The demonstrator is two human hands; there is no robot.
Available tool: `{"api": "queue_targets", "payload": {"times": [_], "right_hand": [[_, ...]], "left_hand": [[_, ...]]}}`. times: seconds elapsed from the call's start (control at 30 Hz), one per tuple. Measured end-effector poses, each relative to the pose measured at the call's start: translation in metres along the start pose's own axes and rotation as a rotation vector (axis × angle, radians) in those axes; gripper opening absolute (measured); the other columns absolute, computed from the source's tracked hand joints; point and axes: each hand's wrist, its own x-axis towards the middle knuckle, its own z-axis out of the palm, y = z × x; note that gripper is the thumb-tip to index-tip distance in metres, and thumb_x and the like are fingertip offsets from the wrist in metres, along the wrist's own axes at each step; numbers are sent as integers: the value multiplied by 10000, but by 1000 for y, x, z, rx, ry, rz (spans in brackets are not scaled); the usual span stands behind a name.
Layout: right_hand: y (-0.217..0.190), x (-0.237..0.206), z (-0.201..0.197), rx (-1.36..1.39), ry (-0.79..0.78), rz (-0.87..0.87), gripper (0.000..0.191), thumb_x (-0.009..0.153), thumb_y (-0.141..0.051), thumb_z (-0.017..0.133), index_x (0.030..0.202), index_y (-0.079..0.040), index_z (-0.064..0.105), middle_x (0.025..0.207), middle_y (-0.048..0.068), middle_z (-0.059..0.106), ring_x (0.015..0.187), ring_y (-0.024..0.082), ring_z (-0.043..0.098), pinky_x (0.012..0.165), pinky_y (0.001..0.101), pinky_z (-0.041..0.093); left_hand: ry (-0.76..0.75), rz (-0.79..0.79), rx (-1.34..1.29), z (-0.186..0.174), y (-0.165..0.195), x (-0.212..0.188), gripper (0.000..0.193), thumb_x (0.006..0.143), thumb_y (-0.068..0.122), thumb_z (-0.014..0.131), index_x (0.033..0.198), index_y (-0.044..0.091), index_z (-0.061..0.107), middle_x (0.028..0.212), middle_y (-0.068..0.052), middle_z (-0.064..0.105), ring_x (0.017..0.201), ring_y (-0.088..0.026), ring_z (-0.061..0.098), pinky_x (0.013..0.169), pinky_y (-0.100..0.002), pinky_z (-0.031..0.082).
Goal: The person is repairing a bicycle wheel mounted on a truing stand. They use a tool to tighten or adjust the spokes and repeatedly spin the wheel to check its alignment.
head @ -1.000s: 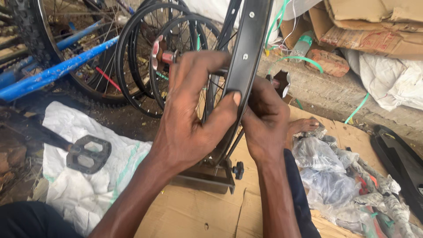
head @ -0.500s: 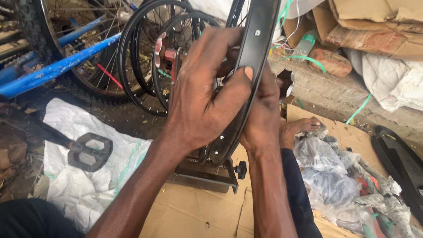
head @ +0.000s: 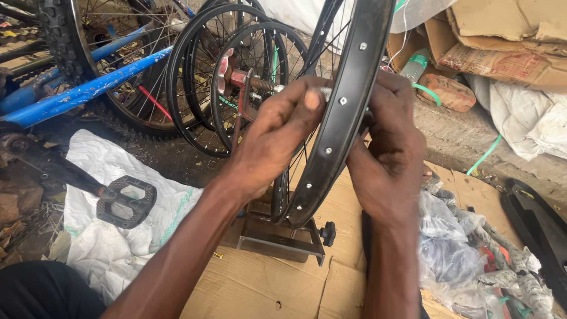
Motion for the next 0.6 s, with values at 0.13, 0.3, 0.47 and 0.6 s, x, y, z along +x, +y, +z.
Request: {"api": "queue_targets", "payload": {"times": [0.13, 0.3, 0.47, 0.6], "right_hand": [[-5, -3, -3, -26, -73, 57, 464, 919, 49, 688, 1359, -83, 618, 1153, 4, 461, 1053, 82, 501, 894, 233, 518], [8, 1, 6, -181, 65, -112, 345, 847, -55, 869, 1065, -99, 604, 1026, -34, 490, 911, 78, 517, 715, 216, 484], [4, 4, 1, -236, 9, -164, 341, 842, -51, 925, 970, -69, 610, 996, -29, 475, 922, 73, 487, 751, 235, 443], [-11, 11, -8, 41, -88, 70, 292, 864, 22, 739, 1097, -87, 602, 1099, -55, 528, 1032, 49, 563, 888, 222, 508]], "left_hand": [[-37, -60, -24, -1, -15, 8, 631, 1032, 621, 538, 1061, 19, 725, 969, -95, 753, 975, -167, 707, 1036, -379, 550], [21, -94, -103, -5, -17, 3, 635, 1048, 620, 489, 1087, 29, 719, 963, -43, 707, 938, -115, 629, 897, -332, 500], [-30, -79, -289, -10, -7, -2, 531, 962, 495, 612, 1158, 7, 684, 942, -51, 642, 881, -151, 526, 832, -366, 408], [-3, 49, -161, -4, -16, 4, 589, 1003, 624, 579, 1040, 41, 654, 970, -63, 644, 1039, -183, 547, 1073, -433, 376]]}}
